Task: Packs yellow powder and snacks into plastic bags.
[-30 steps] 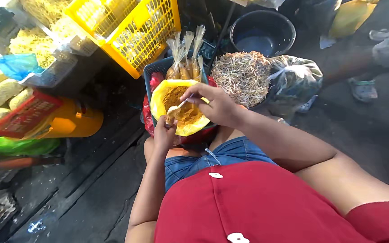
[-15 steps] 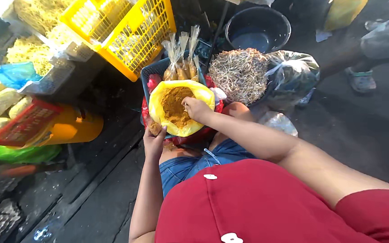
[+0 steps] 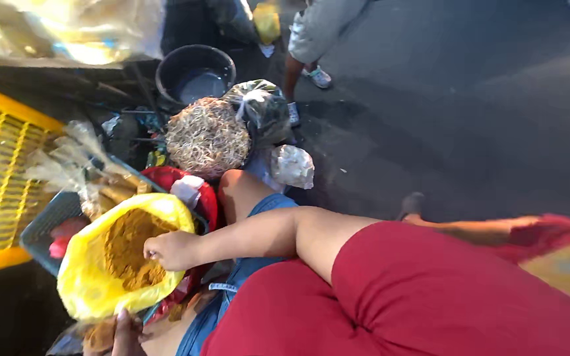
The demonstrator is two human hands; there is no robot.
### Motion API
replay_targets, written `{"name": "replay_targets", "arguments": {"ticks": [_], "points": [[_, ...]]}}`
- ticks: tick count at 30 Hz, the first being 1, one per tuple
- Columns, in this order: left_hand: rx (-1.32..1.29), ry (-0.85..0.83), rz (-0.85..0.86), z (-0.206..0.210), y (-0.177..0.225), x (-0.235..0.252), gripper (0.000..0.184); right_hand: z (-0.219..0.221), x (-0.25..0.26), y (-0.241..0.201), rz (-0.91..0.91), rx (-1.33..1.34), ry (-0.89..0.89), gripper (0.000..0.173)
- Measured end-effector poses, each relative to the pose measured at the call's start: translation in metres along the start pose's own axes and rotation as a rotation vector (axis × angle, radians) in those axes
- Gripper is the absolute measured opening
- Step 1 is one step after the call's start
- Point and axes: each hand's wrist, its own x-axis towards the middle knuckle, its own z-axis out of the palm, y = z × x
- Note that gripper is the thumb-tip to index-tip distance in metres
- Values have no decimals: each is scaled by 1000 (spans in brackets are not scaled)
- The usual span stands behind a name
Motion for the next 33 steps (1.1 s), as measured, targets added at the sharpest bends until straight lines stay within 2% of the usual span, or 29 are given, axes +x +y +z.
{"name": "replay_targets", "arguments": {"ticks": [4,8,14,19,23,27,33], "points": [[21,-31,25,1,10,5,13,-3,4,2,1,85,54,25],[80,-11,36,4,14,5,15,-7,6,-1,77,149,54,27],[447,10,67,-1,1,5,36,-36,7,-13,185,374,162,30],[573,18,91,5,10,6,30,-55,5,-26,182,530,258,30],[731,-37,129,5,17,9,27,-66,-2,-36,111,518,300,28],[857,-119,20,5,24,12,33,-76,-7,-34,76,433,375,30],[882,-146,-116,0,33,25,34,-83,5,-34,99,584,375,28]]}}
